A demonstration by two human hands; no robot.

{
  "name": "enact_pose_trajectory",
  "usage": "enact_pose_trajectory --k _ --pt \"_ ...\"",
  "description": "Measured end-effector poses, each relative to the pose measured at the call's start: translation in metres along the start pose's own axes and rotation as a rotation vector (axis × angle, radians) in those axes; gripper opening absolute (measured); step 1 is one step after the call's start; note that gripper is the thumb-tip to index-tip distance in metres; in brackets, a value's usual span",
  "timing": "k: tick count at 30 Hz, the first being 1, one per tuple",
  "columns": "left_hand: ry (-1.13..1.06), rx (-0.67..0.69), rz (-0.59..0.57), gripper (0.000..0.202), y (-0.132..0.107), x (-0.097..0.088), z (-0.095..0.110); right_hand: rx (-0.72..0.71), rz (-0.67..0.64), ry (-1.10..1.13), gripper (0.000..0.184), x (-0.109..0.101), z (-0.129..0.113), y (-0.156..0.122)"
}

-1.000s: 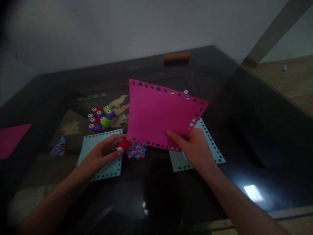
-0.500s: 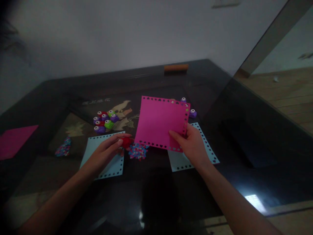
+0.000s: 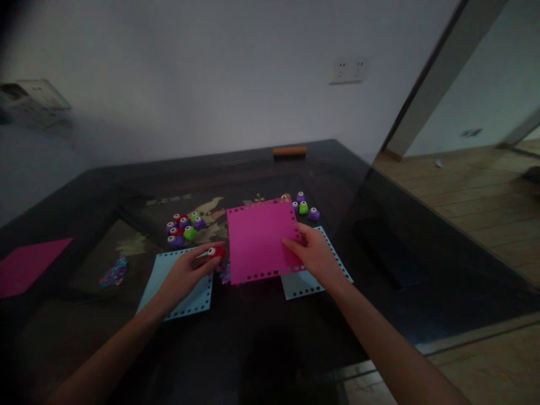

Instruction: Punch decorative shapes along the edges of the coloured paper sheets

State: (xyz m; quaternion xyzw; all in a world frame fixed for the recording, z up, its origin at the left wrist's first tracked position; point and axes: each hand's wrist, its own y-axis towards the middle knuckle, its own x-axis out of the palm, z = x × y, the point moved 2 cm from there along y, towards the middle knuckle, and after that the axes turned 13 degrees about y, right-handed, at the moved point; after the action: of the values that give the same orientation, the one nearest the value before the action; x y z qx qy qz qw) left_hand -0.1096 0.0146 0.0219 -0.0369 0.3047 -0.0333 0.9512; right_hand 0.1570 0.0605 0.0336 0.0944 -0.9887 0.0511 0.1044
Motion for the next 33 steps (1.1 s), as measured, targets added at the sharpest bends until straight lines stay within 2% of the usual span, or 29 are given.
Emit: enact_pose_trajectory --k 3,7,12,15,18,22,25,33 --pt "0.061 0.048 0.016 0.041 0.002 0.001 0.000 0.041 0.010 0.049 0.038 -0.017 -0.007 -0.009" --pt "0.104 0.128 0.020 0.035 0.013 0.007 0.010 0.121 0.116 0.115 0.035 -0.051 -0.003 -0.019" --pt "0.113 0.195 0.010 0.033 0.051 0.027 0.030 0.184 0.217 0.148 0.029 -0.075 0.004 -0.029" --pt "0.174 0.232 0.041 0.031 0.083 0.042 0.041 0.188 0.191 0.112 0.029 -0.075 0.003 -0.030" --pt "0.231 0.262 0.060 0.027 0.115 0.060 0.048 0.199 0.104 0.106 0.031 -0.068 0.003 -0.030" --pt "0.332 0.316 0.060 0.021 0.147 0.083 0.056 0.176 0.061 0.056 0.030 -0.063 0.005 -0.029" --pt "0.414 0.370 0.055 0.020 0.159 0.095 0.062 0.180 0.082 0.015 0.029 -0.062 0.006 -0.028" --pt "0.516 0.537 -0.015 0.020 0.167 0.115 0.075 0.179 0.073 0.045 0.028 -0.063 0.008 -0.025"
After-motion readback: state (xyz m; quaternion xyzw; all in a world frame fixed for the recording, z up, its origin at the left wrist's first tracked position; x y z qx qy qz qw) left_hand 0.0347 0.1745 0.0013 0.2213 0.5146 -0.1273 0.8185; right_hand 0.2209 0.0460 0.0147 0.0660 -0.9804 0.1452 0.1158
